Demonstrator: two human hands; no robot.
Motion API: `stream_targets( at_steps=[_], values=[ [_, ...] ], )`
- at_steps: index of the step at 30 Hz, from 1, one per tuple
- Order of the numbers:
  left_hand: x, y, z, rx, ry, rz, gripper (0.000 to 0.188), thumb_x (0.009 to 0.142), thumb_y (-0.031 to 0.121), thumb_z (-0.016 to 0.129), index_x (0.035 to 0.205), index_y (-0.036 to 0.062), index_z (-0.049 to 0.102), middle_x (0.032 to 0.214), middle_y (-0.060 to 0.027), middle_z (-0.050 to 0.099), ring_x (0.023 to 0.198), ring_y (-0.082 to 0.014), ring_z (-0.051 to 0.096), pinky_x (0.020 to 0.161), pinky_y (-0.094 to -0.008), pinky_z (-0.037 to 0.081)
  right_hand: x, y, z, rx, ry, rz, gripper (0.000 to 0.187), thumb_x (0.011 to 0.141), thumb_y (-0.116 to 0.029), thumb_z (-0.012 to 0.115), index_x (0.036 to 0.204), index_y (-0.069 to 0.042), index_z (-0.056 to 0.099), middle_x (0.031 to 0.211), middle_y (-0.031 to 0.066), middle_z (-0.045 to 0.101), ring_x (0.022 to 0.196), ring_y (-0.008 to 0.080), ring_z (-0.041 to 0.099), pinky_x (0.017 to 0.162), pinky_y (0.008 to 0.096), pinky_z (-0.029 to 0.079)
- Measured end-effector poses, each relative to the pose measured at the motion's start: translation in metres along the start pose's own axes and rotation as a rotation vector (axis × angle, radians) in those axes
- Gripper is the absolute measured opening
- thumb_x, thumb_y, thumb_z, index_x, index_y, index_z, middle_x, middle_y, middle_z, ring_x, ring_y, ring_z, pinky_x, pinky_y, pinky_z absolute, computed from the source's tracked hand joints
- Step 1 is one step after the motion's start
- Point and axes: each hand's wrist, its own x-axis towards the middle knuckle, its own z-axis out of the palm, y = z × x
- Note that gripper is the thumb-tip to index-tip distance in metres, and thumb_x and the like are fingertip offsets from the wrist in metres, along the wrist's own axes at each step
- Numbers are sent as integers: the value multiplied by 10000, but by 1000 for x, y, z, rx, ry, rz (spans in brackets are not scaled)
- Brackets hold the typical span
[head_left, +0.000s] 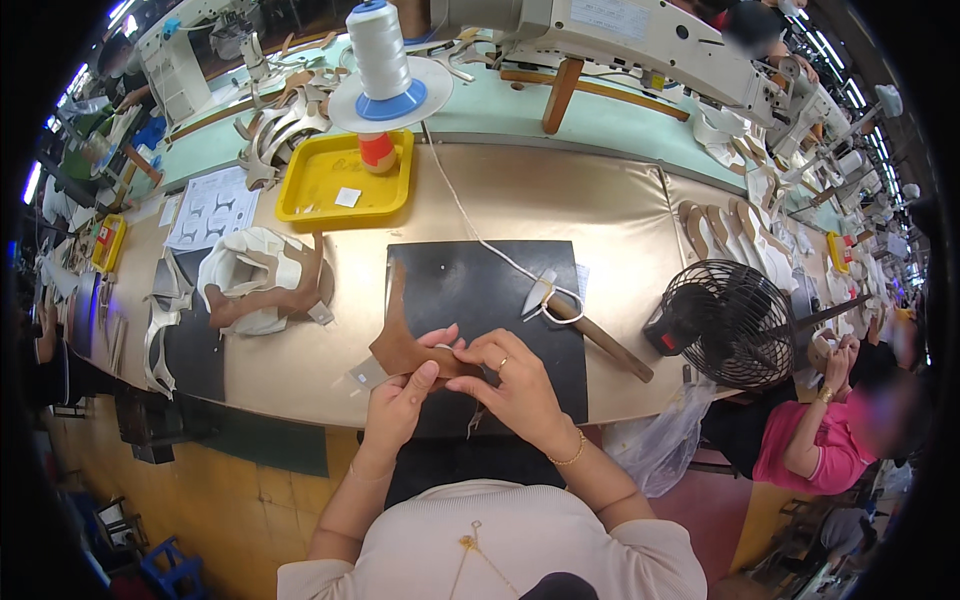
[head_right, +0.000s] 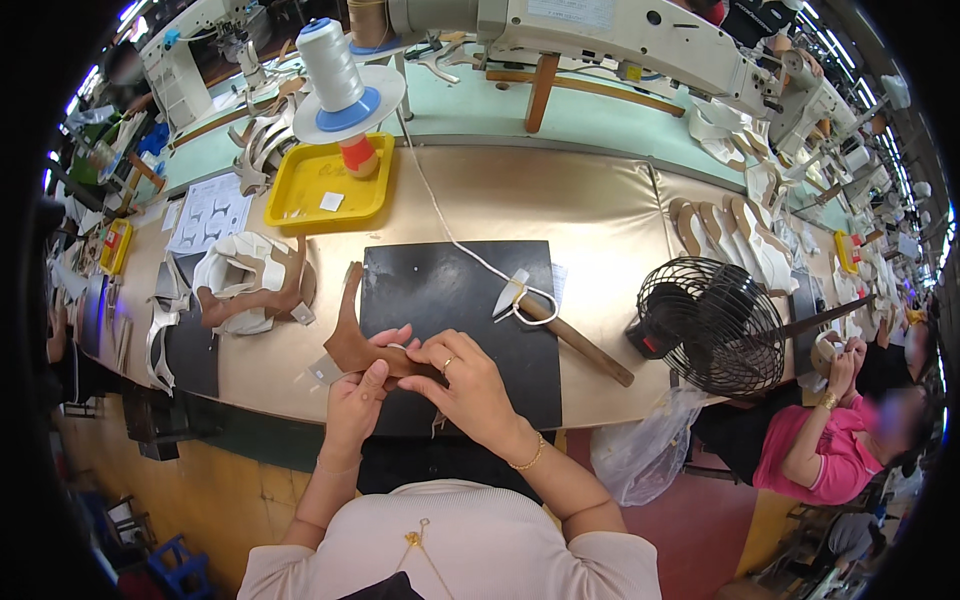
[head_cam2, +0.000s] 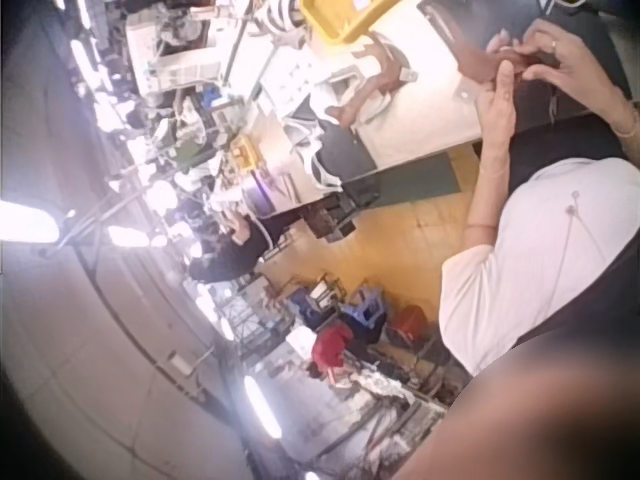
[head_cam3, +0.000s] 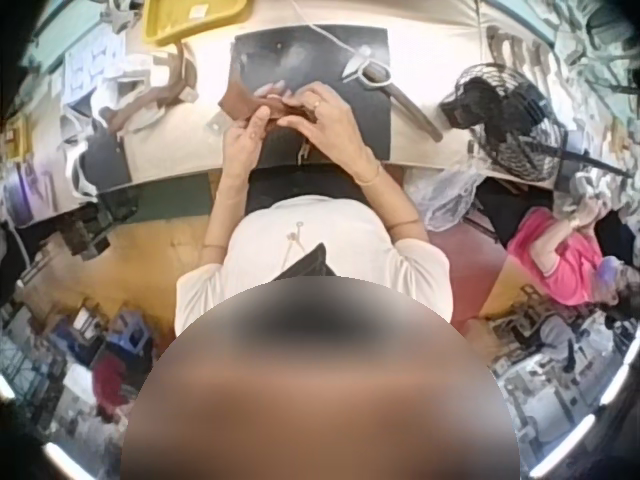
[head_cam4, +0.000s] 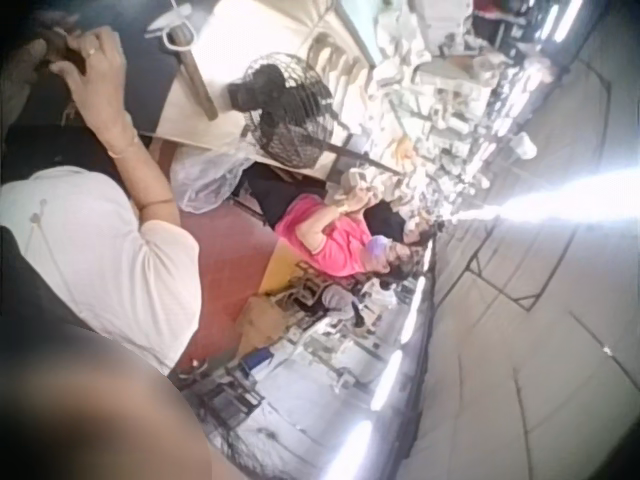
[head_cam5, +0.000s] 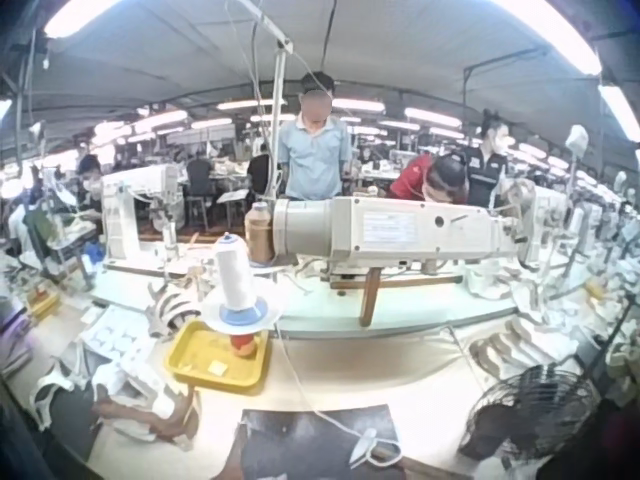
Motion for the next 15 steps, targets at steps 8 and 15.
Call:
stream_targets(
  at_steps=[8, 15],
  values=[
    [2, -17, 1, -22, 46, 36, 485, 988, 56, 642, 1433, -35, 473, 1443, -154, 531, 1305, -235, 560, 1100, -335, 453, -4, 8, 12, -247, 110, -134, 135, 882, -120, 729, 998, -52, 712, 857, 86, 649, 769, 279, 623, 702, 382, 484],
    [7, -24, -10, -186, 149, -59, 316, 954, 42, 676, 1255, -41, 630, 1122, -94, 704, 965, -153, 662, 850, -270, 514, -9, 18, 20, 208, 35, 367, 158, 991, -158, 648, 969, -3, 673, 819, 92, 666, 718, 180, 623, 656, 291, 481]
  ],
)
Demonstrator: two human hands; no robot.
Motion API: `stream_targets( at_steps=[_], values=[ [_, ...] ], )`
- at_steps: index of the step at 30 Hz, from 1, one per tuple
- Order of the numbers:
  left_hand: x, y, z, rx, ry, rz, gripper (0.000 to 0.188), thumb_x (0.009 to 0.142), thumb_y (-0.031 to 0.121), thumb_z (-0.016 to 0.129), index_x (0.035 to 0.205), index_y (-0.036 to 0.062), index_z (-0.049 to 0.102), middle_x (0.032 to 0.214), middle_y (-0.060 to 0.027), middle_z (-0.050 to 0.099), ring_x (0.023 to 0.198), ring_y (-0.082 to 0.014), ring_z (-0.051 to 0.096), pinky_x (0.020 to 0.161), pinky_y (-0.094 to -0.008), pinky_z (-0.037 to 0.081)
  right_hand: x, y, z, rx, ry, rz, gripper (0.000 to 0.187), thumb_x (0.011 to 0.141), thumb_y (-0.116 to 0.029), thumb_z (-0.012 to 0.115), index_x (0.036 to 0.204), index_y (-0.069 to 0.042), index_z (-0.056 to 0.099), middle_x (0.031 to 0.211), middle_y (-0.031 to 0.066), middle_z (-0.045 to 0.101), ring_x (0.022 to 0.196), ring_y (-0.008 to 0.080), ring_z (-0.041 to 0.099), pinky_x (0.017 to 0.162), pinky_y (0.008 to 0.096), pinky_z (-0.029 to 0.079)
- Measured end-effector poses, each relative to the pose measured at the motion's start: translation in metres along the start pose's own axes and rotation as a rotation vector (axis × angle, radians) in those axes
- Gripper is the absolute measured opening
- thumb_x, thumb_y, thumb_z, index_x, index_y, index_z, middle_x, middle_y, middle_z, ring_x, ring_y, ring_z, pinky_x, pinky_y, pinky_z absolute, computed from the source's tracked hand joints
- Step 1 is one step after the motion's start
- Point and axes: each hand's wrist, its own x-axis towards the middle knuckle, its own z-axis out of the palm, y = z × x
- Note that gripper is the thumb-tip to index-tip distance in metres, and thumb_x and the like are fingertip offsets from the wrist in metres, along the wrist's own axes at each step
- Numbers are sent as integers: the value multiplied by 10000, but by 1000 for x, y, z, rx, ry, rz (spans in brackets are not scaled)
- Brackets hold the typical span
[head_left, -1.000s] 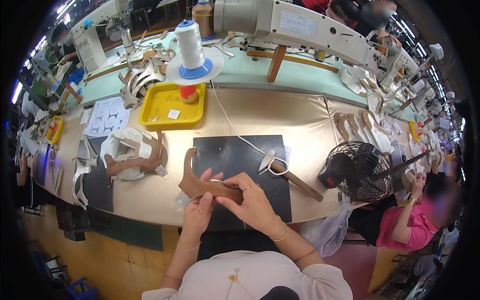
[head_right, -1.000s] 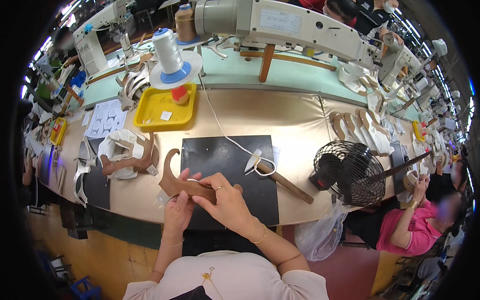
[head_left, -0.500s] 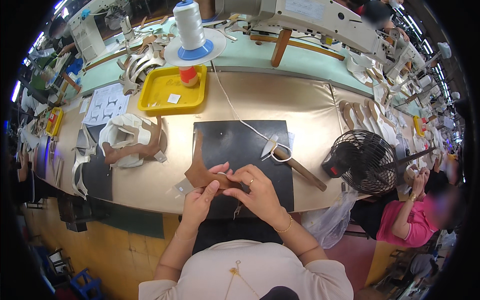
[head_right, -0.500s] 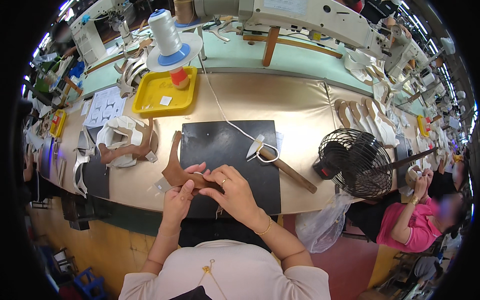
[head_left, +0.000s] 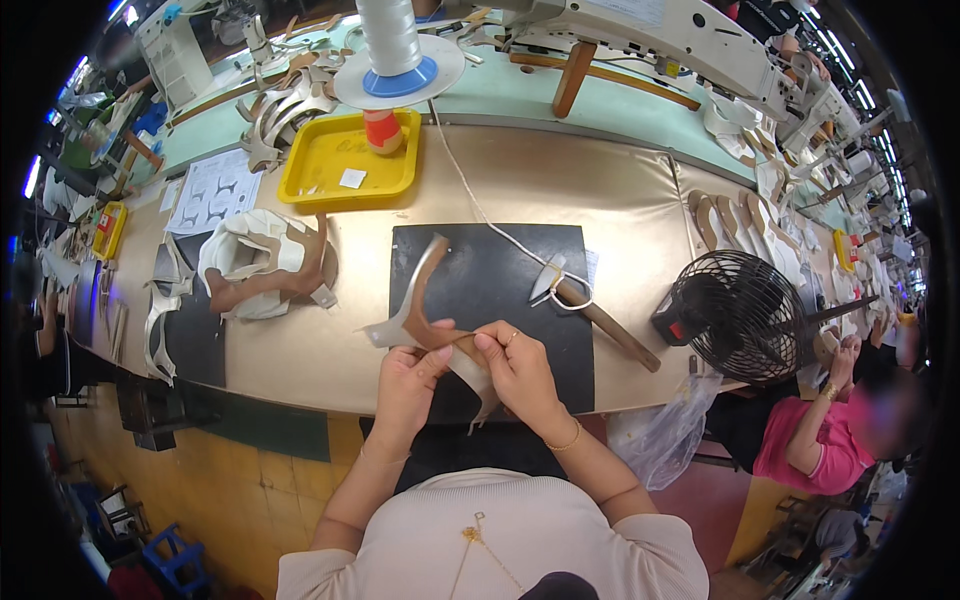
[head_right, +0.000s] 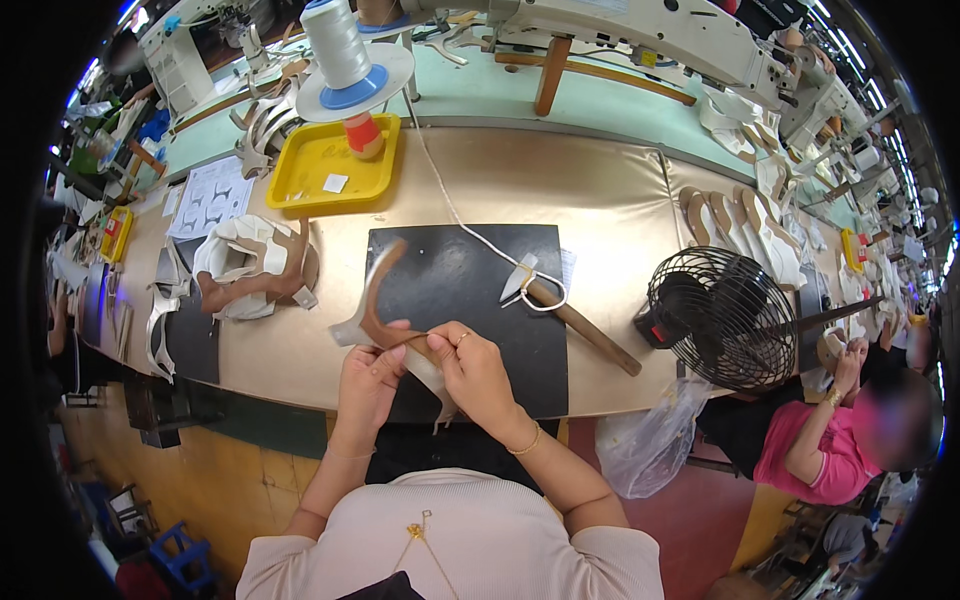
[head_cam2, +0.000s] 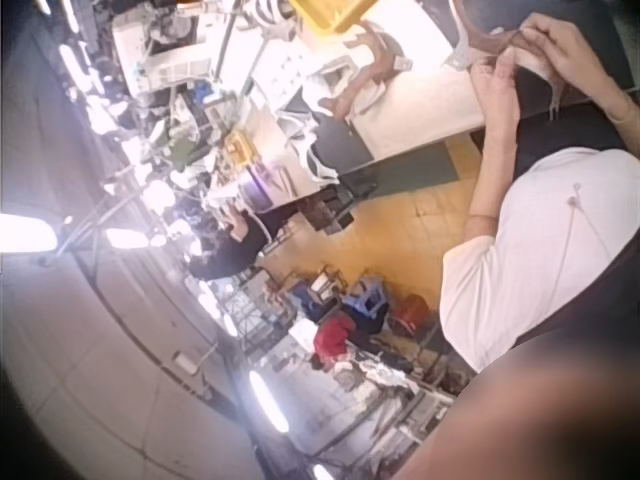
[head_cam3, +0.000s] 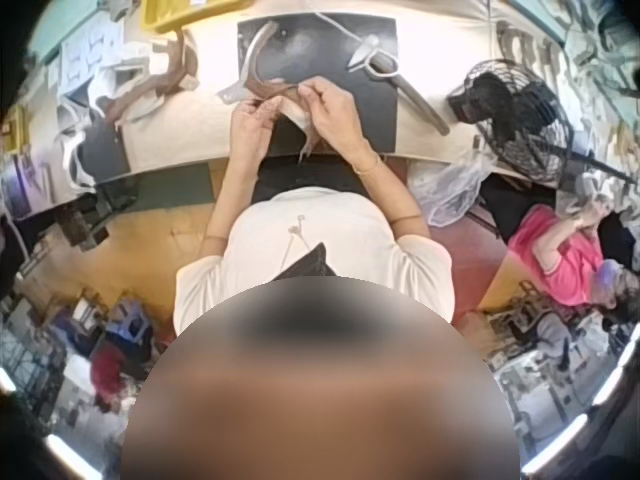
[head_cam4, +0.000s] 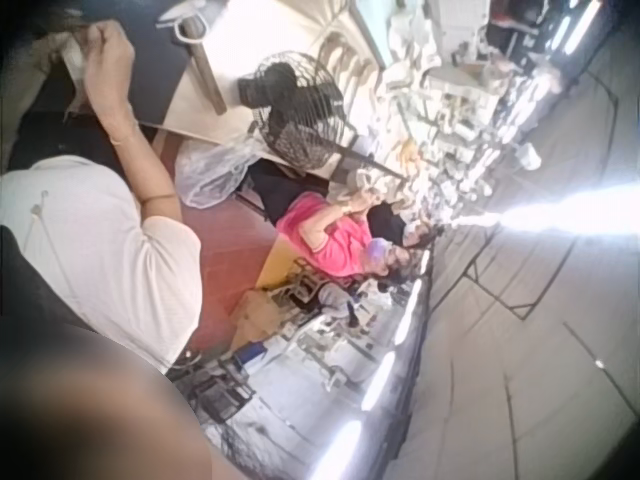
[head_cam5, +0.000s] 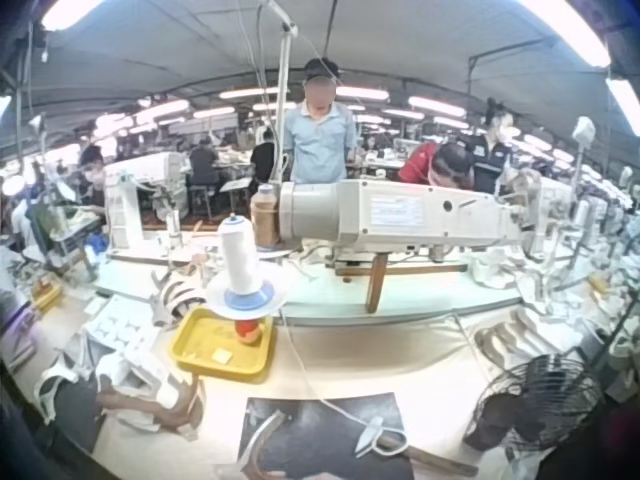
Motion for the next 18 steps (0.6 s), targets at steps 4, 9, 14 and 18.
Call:
stream_targets(
  at_steps=[4, 9, 14, 18],
  values=[
    [2, -1, -3, -10, 39, -45, 179, 939, 63, 693, 1091, -30, 708, 944, -54, 723, 810, -119, 648, 761, -245, 500, 5, 0, -1, 57, -106, 240, 182, 1025, -179, 613, 1011, -5, 663, 805, 65, 667, 740, 90, 581, 679, 270, 484],
    [-4, -4, 5, 367, 121, 103, 125, 931, 68, 700, 1009, -25, 729, 845, -30, 706, 732, -80, 617, 654, -234, 476, 6, -16, -1, -171, 21, -275, 485, 774, -252, 865, 1159, -52, 648, 1085, 117, 594, 846, 243, 631, 702, 334, 544],
    [-11, -1, 16, 527, 134, 133, 103, 927, 65, 708, 987, -16, 730, 741, 12, 666, 659, -32, 568, 573, -218, 429, 17, -22, 2, -211, 50, -429, 379, 794, -144, 842, 1110, -25, 668, 928, 84, 651, 799, 207, 616, 740, 305, 524],
    [-12, 2, 20, 579, 125, 225, 122, 930, 109, 738, 950, -11, 729, 750, 9, 676, 654, -44, 572, 583, -212, 435, 19, -9, 3, -111, 64, -342, 161, 952, -170, 704, 954, -10, 687, 767, 36, 642, 707, 191, 611, 653, 309, 493]
  ],
)
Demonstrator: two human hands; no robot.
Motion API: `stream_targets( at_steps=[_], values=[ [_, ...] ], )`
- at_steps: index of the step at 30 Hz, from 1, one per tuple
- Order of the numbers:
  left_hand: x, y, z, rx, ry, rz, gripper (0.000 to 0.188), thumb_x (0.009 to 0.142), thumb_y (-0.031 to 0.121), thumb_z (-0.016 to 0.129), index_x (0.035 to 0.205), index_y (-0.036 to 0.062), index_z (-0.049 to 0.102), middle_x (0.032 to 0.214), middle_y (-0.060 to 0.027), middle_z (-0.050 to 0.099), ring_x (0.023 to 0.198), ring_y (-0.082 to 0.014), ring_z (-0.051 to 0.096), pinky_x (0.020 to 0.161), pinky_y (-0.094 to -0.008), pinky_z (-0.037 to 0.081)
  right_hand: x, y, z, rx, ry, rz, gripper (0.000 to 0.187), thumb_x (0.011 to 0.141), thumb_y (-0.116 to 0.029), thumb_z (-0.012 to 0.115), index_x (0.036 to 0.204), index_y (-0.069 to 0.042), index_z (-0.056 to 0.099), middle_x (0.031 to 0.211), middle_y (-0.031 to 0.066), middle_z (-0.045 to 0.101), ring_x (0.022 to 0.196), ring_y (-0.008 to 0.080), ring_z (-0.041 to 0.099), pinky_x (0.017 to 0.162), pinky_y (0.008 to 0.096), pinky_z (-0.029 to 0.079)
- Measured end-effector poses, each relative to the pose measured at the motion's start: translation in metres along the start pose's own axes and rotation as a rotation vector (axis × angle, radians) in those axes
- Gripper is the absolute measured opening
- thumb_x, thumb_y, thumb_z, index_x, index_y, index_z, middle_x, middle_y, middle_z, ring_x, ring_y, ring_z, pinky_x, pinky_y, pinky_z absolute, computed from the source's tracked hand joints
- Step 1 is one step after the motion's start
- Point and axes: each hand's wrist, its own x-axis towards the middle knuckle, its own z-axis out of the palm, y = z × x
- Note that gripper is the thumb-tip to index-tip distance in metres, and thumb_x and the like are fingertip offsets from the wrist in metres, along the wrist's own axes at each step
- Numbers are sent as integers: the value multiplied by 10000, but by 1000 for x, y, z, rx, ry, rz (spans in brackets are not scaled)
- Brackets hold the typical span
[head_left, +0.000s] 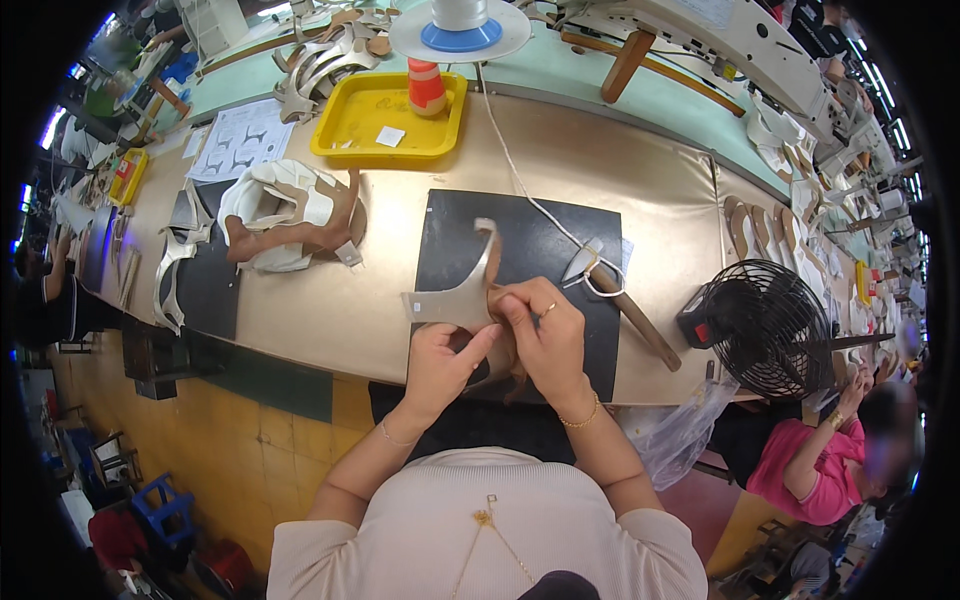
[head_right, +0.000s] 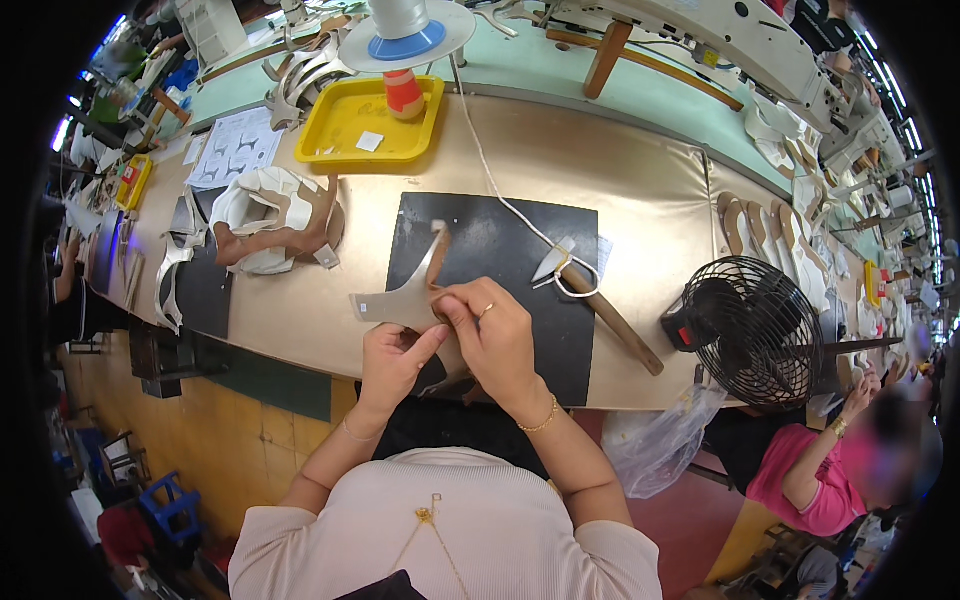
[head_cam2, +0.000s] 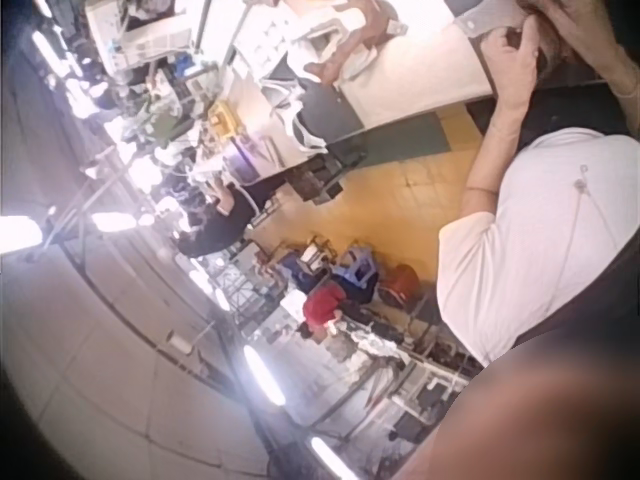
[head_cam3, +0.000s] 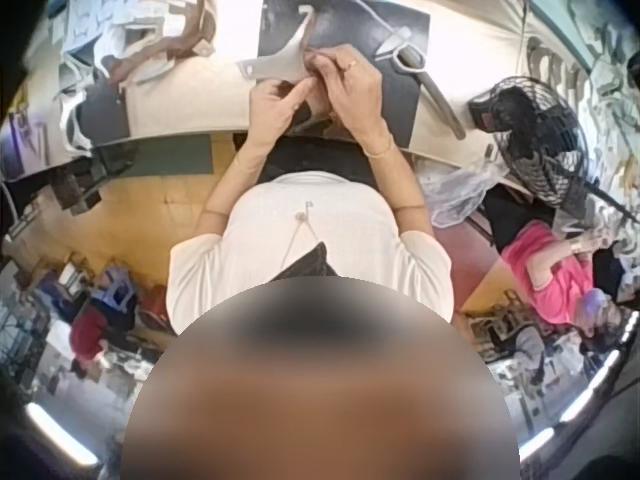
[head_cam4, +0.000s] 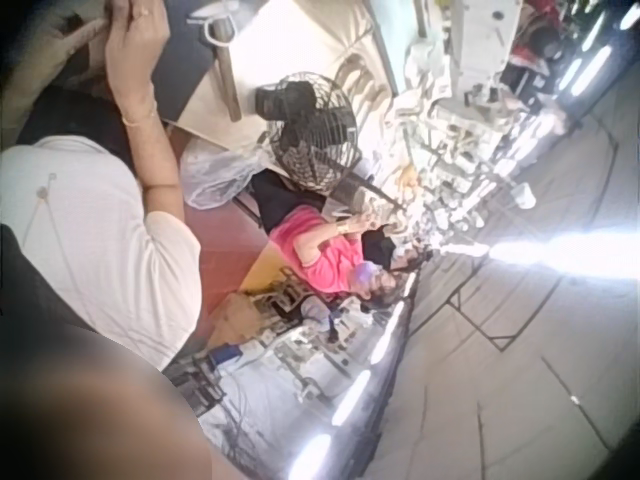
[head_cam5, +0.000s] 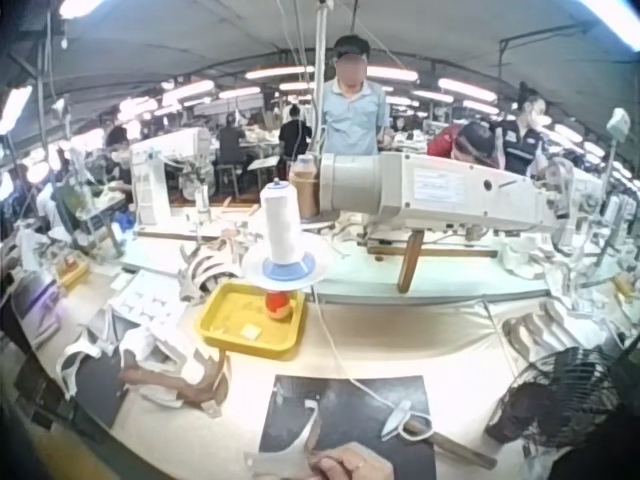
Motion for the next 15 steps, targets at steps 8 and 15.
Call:
stream_targets(
  at_steps=[8, 15],
  values=[
    [2, -9, -3, -338, -13, -151, 208, 947, 123, 736, 1075, -34, 688, 938, -34, 706, 821, -68, 621, 760, -224, 501, -13, 14, 2, 645, -83, 668, 258, 1023, -236, 628, 1159, -17, 627, 970, 13, 621, 866, 60, 570, 771, 233, 487],
    [6, -12, -2, -575, -36, -195, 243, 939, 95, 736, 1140, -13, 652, 1020, -55, 694, 918, -108, 631, 821, -265, 520, -17, 4, -9, 469, -188, 708, 278, 923, -235, 772, 1049, -11, 667, 849, -13, 638, 757, 51, 559, 682, 225, 480]
  ],
)
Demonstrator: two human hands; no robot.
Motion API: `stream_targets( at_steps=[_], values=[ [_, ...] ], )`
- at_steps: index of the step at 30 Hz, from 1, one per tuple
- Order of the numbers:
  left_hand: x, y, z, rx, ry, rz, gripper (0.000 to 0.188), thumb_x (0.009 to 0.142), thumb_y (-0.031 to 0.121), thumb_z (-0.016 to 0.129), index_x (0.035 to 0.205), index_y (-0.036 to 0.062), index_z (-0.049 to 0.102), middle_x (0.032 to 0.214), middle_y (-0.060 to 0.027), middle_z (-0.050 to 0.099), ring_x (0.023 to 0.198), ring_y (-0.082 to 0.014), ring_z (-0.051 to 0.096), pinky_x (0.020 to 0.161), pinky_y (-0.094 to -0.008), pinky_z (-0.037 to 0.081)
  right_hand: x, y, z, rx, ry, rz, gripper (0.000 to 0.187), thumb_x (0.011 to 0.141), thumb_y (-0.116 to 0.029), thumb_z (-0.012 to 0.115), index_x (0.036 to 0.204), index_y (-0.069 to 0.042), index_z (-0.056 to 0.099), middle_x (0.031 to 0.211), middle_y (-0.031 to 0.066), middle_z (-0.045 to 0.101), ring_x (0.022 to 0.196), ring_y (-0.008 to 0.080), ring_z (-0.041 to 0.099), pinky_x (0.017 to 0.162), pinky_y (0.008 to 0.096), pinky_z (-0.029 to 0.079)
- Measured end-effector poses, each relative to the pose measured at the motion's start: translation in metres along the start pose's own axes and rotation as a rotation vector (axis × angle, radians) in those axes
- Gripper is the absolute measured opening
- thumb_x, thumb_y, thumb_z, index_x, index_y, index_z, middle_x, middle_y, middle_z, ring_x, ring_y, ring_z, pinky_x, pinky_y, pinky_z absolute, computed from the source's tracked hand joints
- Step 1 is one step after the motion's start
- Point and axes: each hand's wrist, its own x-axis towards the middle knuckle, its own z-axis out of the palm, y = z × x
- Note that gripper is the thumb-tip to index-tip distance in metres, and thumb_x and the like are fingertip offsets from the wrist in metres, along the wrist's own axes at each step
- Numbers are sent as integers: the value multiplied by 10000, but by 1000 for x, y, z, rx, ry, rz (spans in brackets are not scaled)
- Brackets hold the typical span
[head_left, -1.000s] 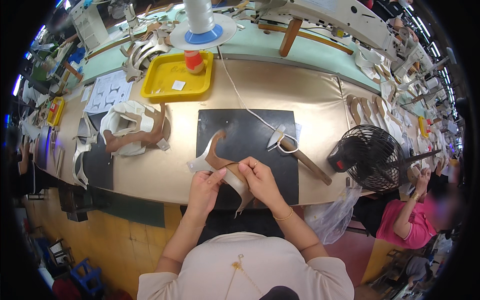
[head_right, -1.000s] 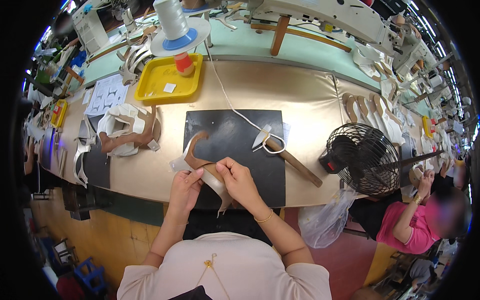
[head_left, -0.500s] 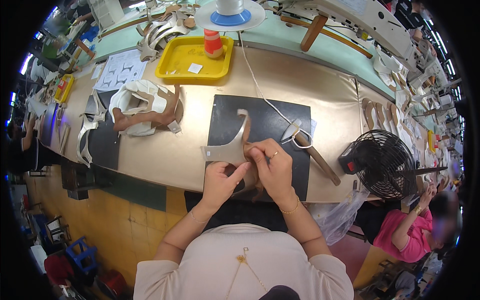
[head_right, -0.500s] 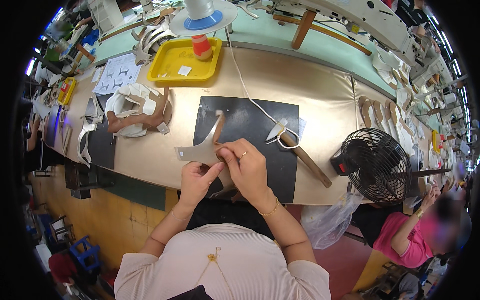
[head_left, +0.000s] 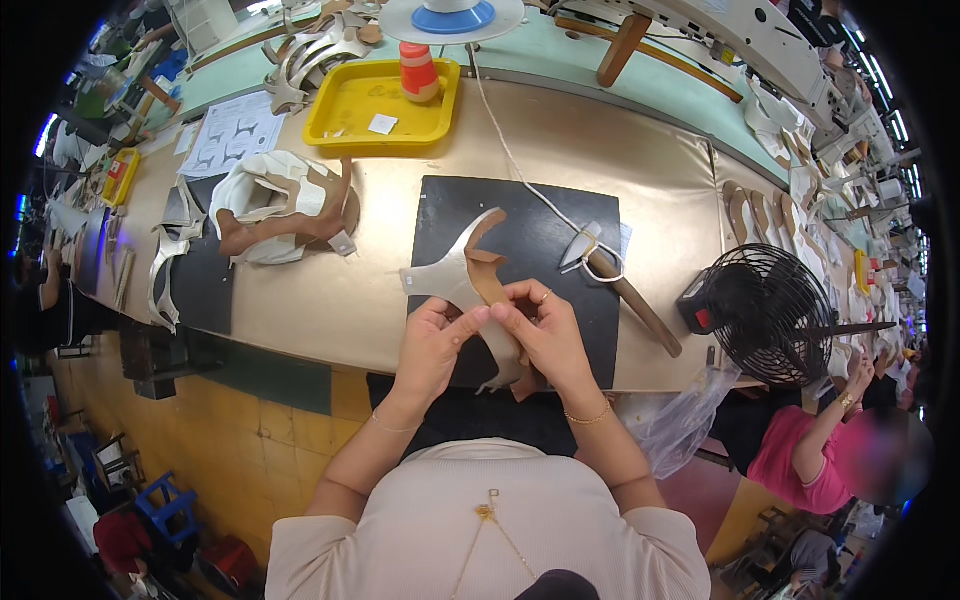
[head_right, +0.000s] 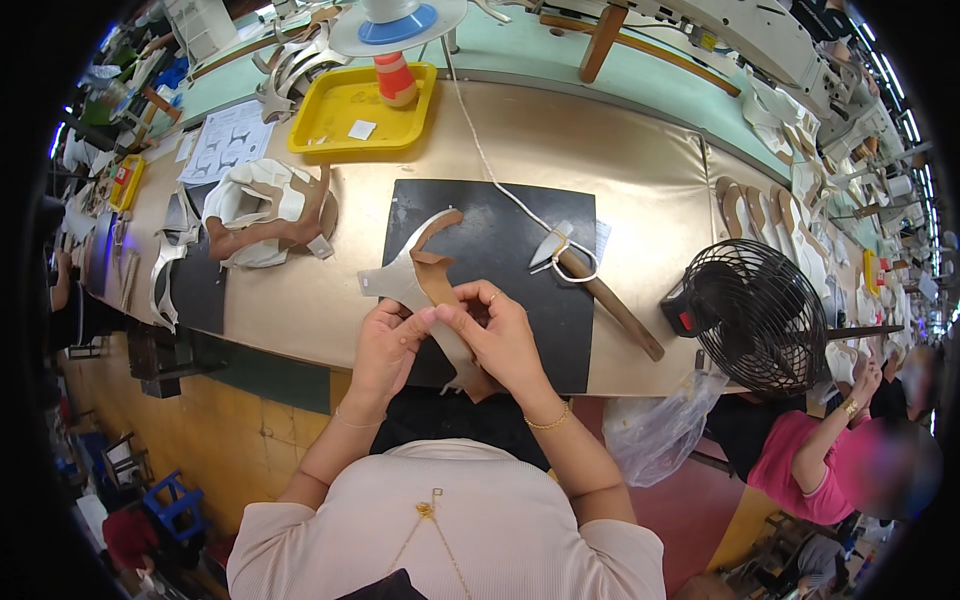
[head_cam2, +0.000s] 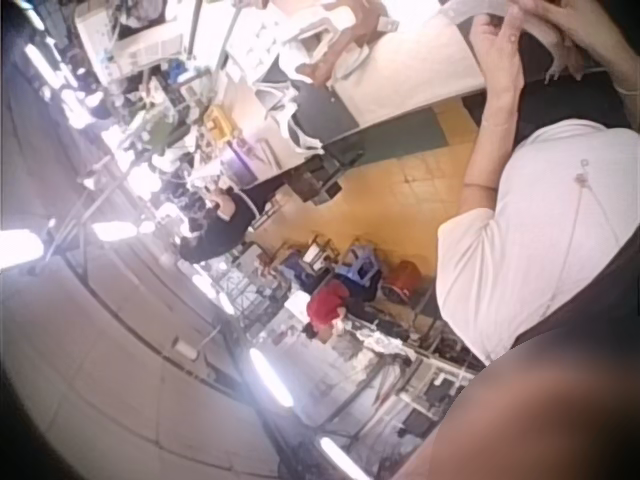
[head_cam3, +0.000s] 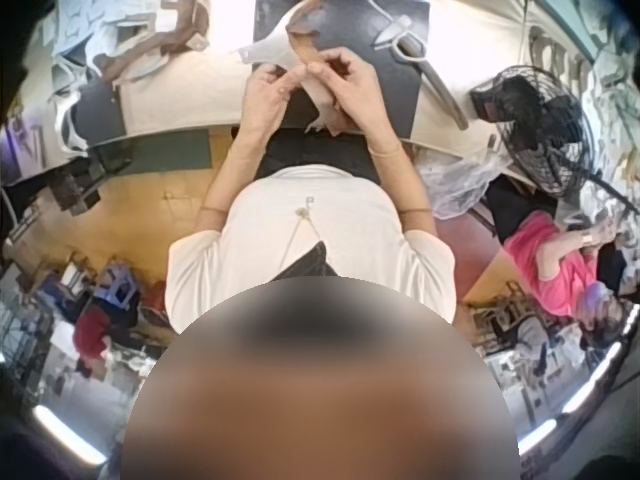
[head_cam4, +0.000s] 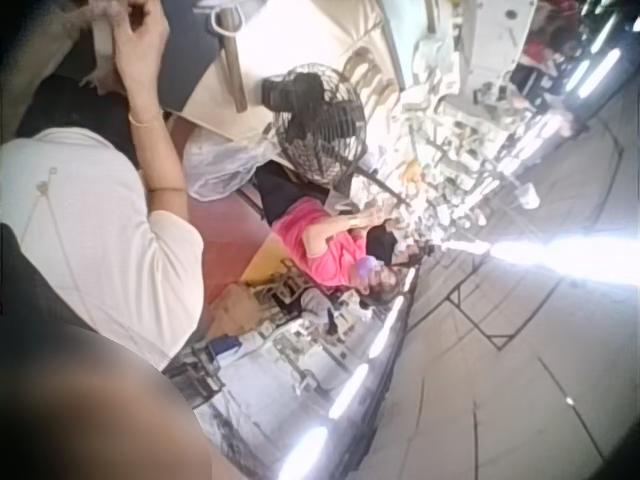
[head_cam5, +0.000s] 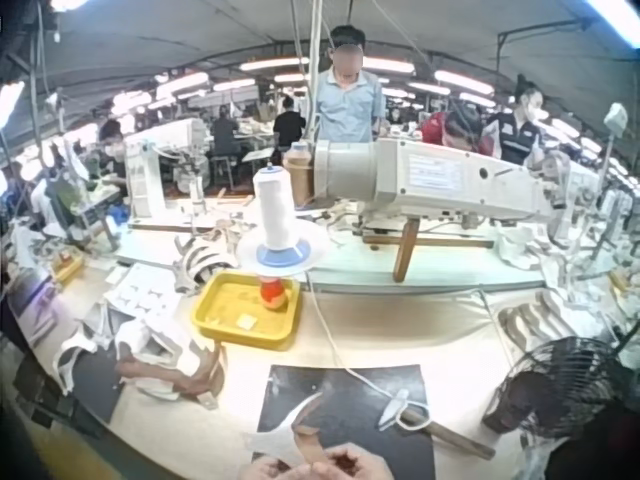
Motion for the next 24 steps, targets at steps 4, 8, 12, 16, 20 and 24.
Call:
stream_targets(
  at_steps=[4, 8, 12, 16, 20, 24],
  values=[
    [0, -3, -5, 34, -59, -106, 270, 917, 101, 761, 1140, -4, 651, 1019, -59, 690, 908, -116, 627, 838, -277, 520, 6, 4, 5, 104, 15, -89, 234, 952, -242, 739, 958, -25, 652, 815, -16, 639, 749, 45, 552, 673, 229, 471],
    [3, -3, -9, 10, -102, -99, 297, 910, 98, 767, 1157, -11, 643, 1047, -65, 688, 911, -124, 633, 856, -283, 521, 9, 2, 2, -5, 47, -140, 206, 999, -226, 683, 941, -39, 620, 824, -22, 622, 743, 36, 537, 662, 213, 453],
    [2, -6, -7, -112, -166, -75, 297, 925, 84, 745, 1179, -20, 632, 1096, -79, 688, 999, -141, 646, 913, -287, 515, 8, -4, 2, -140, 105, -298, 209, 1011, -225, 663, 943, -33, 615, 805, -42, 599, 737, 24, 501, 653, 199, 425],
    [8, -7, -7, -220, -272, -93, 322, 931, 89, 732, 1217, -3, 617, 1188, -90, 669, 1145, -183, 617, 1055, -352, 448, 9, -9, 6, -142, 130, -297, 216, 1000, -210, 659, 933, -8, 622, 763, 15, 623, 701, 72, 525, 636, 247, 447],
    [12, -6, -9, -121, -229, -34, 325, 936, 81, 731, 1223, -7, 608, 1193, -83, 666, 1117, -166, 621, 1035, -333, 462, 12, -14, 5, -287, 100, -325, 212, 985, -192, 668, 936, 9, 622, 739, 105, 658, 652, 144, 587, 614, 298, 476],
    [11, -2, -8, -97, -181, -4, 343, 933, 83, 738, 1229, -17, 596, 1181, -80, 669, 1090, -156, 627, 1011, -310, 475, 14, -16, 7, -283, 104, -327, 206, 978, -182, 676, 936, 11, 618, 737, 128, 666, 631, 173, 608, 607, 318, 486]
  ],
)
